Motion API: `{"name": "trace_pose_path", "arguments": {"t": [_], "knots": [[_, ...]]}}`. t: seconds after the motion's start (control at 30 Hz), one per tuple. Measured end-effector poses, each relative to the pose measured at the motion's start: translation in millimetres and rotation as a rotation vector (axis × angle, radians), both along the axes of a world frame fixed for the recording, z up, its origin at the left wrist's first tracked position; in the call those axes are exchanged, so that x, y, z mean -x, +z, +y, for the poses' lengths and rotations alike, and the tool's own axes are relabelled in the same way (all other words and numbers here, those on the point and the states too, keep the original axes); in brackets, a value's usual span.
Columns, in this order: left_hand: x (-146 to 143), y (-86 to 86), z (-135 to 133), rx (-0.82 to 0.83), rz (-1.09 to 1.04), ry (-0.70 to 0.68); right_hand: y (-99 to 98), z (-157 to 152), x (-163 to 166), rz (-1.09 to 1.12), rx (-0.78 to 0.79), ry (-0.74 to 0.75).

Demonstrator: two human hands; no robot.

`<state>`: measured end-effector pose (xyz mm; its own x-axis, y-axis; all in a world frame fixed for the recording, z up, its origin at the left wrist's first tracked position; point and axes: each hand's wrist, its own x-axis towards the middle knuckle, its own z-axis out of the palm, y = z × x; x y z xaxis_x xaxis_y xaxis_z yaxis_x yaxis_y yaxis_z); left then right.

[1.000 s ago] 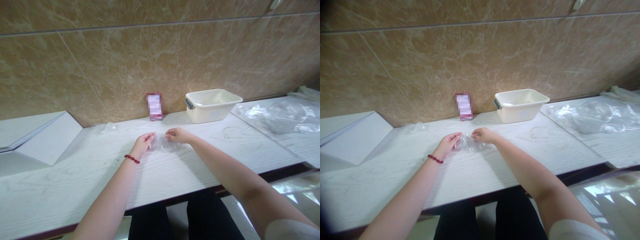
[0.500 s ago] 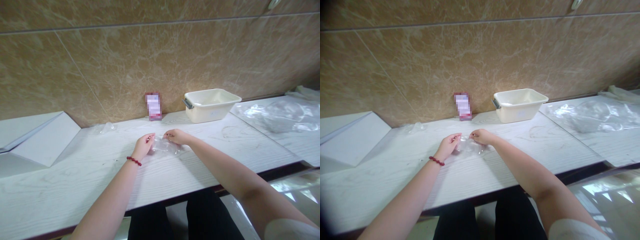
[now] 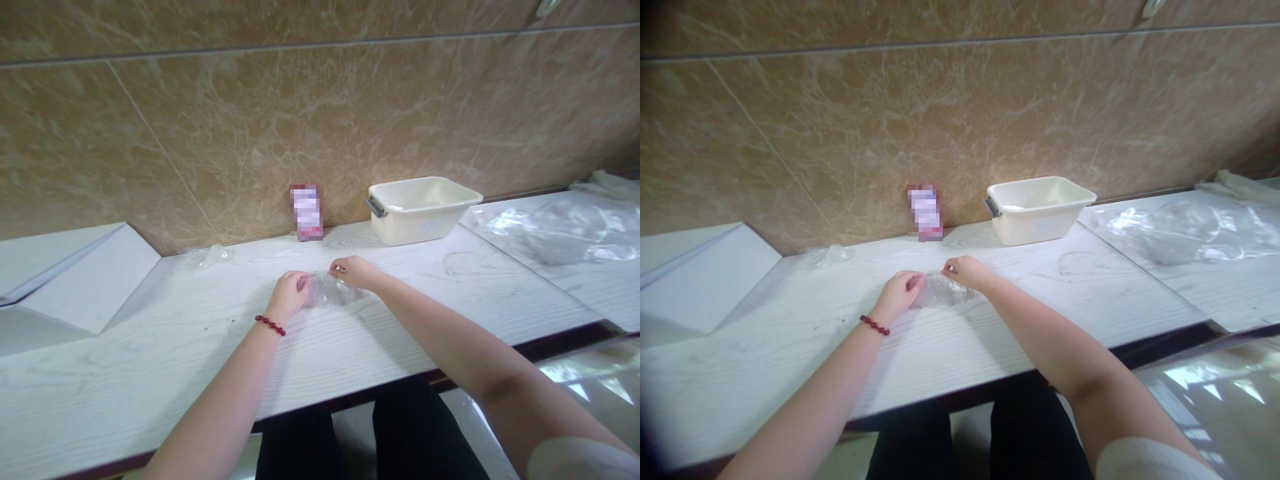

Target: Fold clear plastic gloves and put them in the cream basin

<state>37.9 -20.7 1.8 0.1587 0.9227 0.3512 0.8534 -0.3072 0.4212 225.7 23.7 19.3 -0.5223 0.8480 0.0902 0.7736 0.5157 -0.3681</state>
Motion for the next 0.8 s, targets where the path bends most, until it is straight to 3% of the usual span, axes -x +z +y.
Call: {"name": "trace_pose_path", "arguments": {"t": [0.07, 0.13, 0.23, 0.33, 0.57, 0.7, 0.8], "knots": [[-0.3, 2.6, -2.8, -0.067, 0.050, -0.029, -1.0, 0.5, 0.3, 0.000, 0.011, -0.004], [-1.6, 5.9, -6.9, -0.091, 0.094, -0.142, -1.8, 1.1, 0.2, 0.006, 0.018, -0.005], [-5.2, 8.7, -12.6, -0.035, 0.114, -0.397, -2.6, 2.1, -0.3, 0.011, 0.010, -0.003], [-9.0, 7.9, -14.7, 0.002, 0.062, -0.490, -3.1, 2.2, 0.2, 0.006, -0.002, -0.010], [-12.3, 6.0, -12.9, 0.105, -0.066, -0.438, 0.6, 2.4, 0.0, 0.014, -0.005, -0.077], [-11.5, 5.4, -11.9, 0.150, -0.125, -0.356, 16.9, 1.8, -14.4, 0.004, -0.115, -0.178], [-10.1, 3.4, -10.0, 0.173, -0.165, -0.278, 34.3, -5.2, -27.7, -0.033, -0.171, -0.142]]}}
